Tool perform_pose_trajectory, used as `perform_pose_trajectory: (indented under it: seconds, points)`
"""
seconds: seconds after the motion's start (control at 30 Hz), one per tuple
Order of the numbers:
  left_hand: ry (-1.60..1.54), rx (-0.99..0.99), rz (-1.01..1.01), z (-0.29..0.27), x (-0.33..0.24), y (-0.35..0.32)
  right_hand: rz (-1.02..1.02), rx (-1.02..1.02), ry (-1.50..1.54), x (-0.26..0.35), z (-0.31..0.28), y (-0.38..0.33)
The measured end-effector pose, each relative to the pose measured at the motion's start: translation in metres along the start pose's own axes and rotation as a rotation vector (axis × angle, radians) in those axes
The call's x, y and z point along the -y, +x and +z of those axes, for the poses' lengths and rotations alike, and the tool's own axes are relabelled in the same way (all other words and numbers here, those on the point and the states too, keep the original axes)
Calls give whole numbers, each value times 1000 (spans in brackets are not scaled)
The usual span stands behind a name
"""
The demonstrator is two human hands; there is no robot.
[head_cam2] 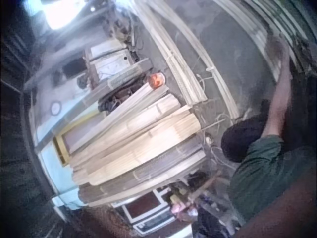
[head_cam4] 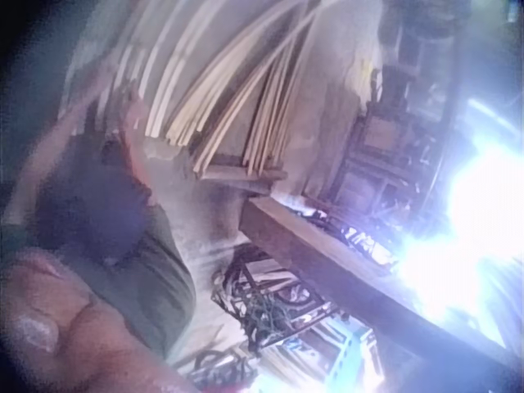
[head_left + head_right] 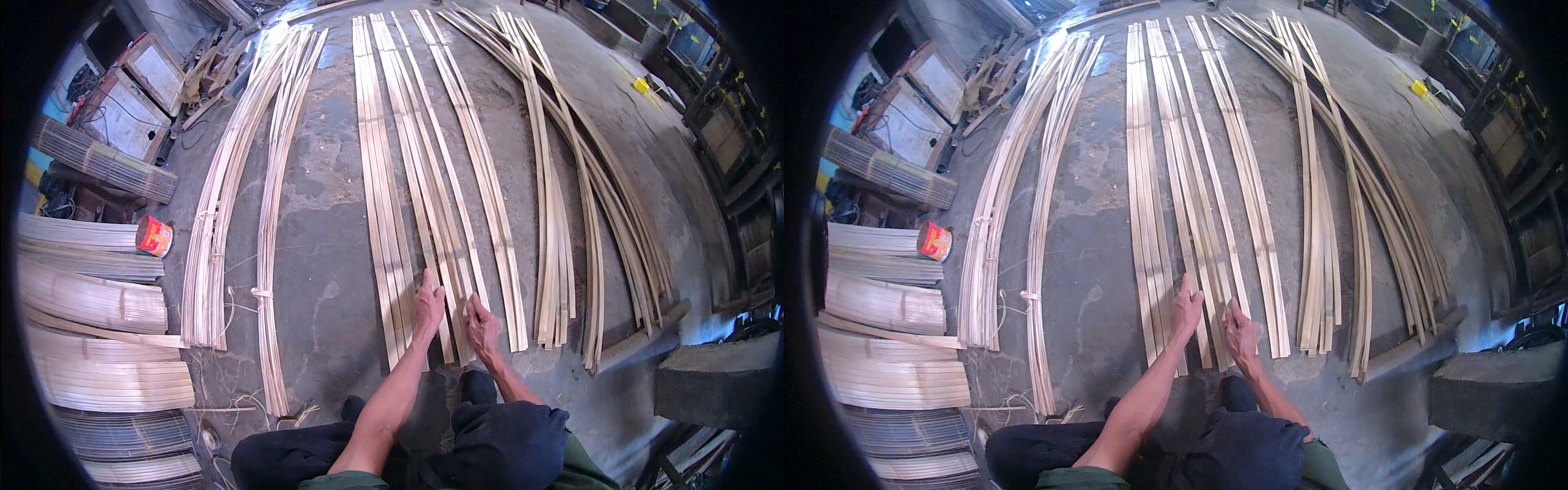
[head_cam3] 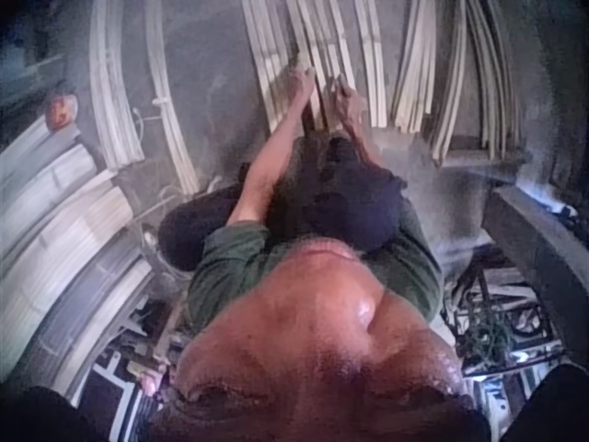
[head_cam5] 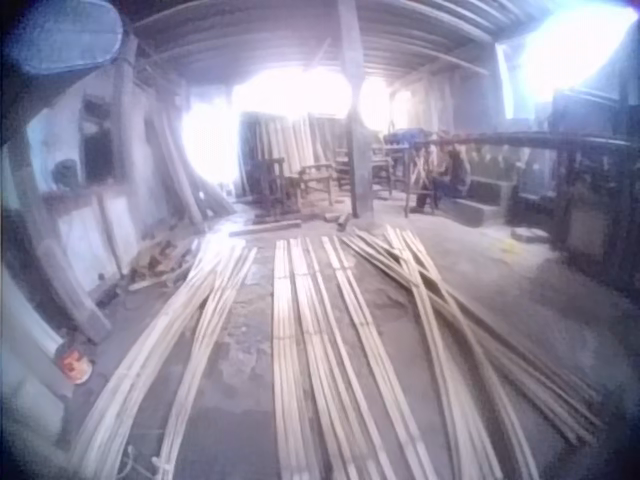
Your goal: The person sits on the workshop floor and arranges long, thin wooden strips into parallel rows. They pick up individual strips, align them side by side, and adjust their positions to form a neat layout.
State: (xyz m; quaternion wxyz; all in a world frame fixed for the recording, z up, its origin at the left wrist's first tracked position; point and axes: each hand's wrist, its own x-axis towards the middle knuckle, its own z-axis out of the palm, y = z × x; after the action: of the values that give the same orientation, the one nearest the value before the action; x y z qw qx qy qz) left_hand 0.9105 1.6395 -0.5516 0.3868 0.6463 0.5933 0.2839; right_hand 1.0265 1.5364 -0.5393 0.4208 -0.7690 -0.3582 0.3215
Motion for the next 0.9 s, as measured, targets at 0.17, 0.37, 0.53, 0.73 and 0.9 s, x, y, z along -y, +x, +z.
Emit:
perform_pose_trajectory:
  seconds: [0.17,0.37,0.53,0.73,0.9]
  points:
    - [12,-21,49,4,6,0,-79,22,-92,-8,-3,-1]
    - [48,-98,118,1,10,0,-29,49,-24,-1,1,-2]
    - [56,97,-99,-1,-12,-3,-42,10,-76,-8,-8,-5]
    - [186,124,-53,-8,-7,5,-193,-18,189,36,6,-28]
    - [65,167,-65,-13,-12,11,-73,65,98,54,23,-23]
